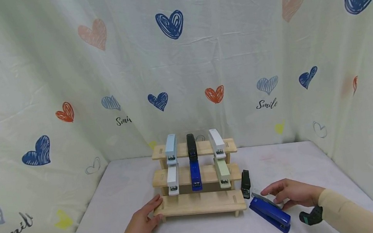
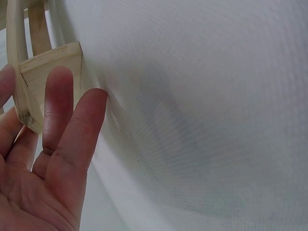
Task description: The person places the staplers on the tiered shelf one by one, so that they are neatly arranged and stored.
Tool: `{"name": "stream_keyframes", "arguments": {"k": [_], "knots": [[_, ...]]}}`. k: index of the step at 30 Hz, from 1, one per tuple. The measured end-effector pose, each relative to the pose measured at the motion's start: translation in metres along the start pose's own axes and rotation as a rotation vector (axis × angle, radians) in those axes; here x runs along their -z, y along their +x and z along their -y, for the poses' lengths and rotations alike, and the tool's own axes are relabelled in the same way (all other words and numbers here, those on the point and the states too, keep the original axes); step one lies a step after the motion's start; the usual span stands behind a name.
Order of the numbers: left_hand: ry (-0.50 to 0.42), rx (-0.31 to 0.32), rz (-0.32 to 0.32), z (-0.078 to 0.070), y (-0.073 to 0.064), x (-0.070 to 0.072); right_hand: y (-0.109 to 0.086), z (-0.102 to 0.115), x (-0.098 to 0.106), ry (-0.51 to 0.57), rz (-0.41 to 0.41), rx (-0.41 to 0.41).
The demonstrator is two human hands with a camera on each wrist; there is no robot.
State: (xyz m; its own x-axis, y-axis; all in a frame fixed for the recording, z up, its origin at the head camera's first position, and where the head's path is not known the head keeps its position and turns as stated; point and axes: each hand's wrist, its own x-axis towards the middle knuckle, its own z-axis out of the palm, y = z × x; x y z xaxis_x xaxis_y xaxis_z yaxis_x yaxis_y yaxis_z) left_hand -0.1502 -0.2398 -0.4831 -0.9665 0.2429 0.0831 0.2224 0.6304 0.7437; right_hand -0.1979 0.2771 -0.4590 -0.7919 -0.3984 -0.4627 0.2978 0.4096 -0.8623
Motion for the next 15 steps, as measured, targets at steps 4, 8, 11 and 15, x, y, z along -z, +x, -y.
{"name": "stream_keyframes", "arguments": {"k": [4,8,11,15], "knots": [[0.001,-0.003,0.004,0.0003,-0.0001,-0.0002,0.0002,-0.0005,0.0002,0.012,-0.007,-0.005],[0.002,0.0,0.005,-0.0002,0.0,-0.0003,-0.0001,-0.0019,0.0008,0.024,-0.018,-0.011],[0.003,0.001,0.004,-0.0006,0.0002,-0.0003,-0.0013,-0.0033,0.0008,0.049,-0.015,-0.009],[0.007,-0.001,0.002,-0.0008,0.0002,-0.0002,-0.0034,-0.0039,0.0,0.088,-0.003,-0.004]]}}
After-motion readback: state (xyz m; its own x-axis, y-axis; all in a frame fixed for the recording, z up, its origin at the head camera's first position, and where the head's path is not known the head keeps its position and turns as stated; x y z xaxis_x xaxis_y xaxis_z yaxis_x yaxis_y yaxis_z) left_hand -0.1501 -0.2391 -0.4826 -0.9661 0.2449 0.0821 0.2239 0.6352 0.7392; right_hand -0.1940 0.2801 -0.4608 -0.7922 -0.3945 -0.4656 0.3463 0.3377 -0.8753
